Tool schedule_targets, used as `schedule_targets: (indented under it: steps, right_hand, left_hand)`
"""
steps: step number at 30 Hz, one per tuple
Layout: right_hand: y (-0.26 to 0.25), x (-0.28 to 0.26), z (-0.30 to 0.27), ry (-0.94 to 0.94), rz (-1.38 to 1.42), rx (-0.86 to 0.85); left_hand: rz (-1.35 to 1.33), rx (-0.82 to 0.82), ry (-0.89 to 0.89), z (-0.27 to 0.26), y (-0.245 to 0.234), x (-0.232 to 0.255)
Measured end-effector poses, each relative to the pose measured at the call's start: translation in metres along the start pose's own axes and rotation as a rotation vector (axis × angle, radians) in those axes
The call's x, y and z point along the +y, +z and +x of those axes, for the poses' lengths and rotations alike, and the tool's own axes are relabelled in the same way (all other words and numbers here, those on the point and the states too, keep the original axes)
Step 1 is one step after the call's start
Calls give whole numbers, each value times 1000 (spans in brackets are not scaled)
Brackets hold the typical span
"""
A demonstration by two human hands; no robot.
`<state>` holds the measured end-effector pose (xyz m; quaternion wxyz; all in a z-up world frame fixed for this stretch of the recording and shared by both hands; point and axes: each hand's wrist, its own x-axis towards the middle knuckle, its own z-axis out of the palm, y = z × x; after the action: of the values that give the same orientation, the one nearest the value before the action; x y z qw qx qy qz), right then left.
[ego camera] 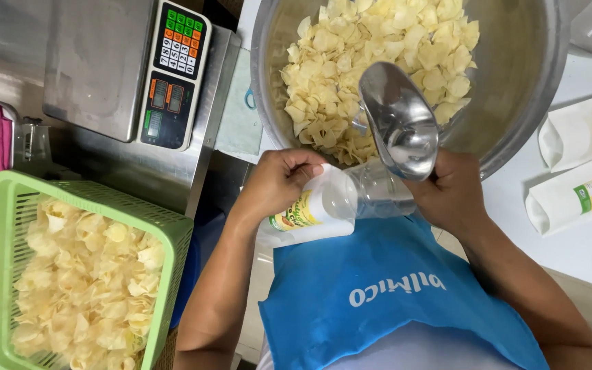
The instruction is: Packaging chips from a large bowl into individual bags using a scoop and a digital scale for weight verification.
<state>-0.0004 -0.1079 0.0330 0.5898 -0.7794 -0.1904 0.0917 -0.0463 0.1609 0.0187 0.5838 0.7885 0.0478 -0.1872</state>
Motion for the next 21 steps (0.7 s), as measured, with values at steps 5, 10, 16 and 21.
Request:
schedule_targets:
  steps: [5, 10, 16, 21]
  right_hand:
    - [19, 10, -8, -9, 55, -30]
    - [2, 17, -7, 115, 106, -78]
    - [-43, 94, 4, 360, -91, -136]
    - [-68, 220, 3, 604, -633, -199]
  left_hand:
    - [-40, -1, 20, 5, 1, 14]
    - [-73, -18, -7, -5, -5, 3]
    - [-38, 215, -19, -25, -35, -10]
    - [-134, 577, 113, -53, -70, -40]
